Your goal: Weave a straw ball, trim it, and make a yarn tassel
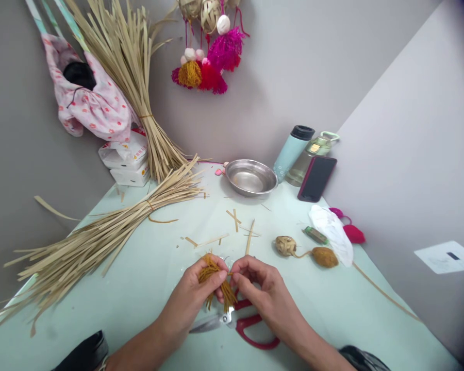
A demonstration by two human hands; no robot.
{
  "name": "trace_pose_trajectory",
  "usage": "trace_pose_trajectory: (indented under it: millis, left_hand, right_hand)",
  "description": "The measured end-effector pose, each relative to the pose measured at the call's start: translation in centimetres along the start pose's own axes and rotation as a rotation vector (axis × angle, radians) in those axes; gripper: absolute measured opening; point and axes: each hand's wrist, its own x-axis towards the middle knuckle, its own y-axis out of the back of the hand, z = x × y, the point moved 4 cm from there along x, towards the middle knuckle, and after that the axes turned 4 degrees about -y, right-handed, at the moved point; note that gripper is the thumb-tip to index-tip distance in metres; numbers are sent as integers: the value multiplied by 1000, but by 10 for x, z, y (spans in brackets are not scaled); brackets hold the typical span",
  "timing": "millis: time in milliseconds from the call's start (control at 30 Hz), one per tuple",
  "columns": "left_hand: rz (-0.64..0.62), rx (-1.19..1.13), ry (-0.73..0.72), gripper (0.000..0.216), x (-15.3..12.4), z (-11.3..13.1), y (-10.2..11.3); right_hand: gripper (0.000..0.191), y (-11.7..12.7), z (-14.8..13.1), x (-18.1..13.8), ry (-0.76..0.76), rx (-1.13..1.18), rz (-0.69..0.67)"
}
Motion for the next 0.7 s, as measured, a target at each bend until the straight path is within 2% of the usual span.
trace_pose_trajectory:
  millis: [167, 267, 467, 633, 700]
  left_hand:
    - [-52, 6, 22, 16, 0, -1, -3]
    - [-31, -59, 21, 16, -1, 1, -3]
    - [59, -171, 32, 15, -1, 4, 0]
    - [61, -79, 17, 17, -2, 1, 1]
    - [43, -41, 9, 18, -2, -1, 1]
  right_hand:
    - [21, -7, -3, 0, -16, 64, -51]
    - [18, -11, -4, -1, -20, 84, -119]
    - [19, -13, 1, -4, -28, -63, -231]
    - [28, -4, -5, -1, 4, -13, -84]
    - [28, -4, -5, -1, 10, -42, -82]
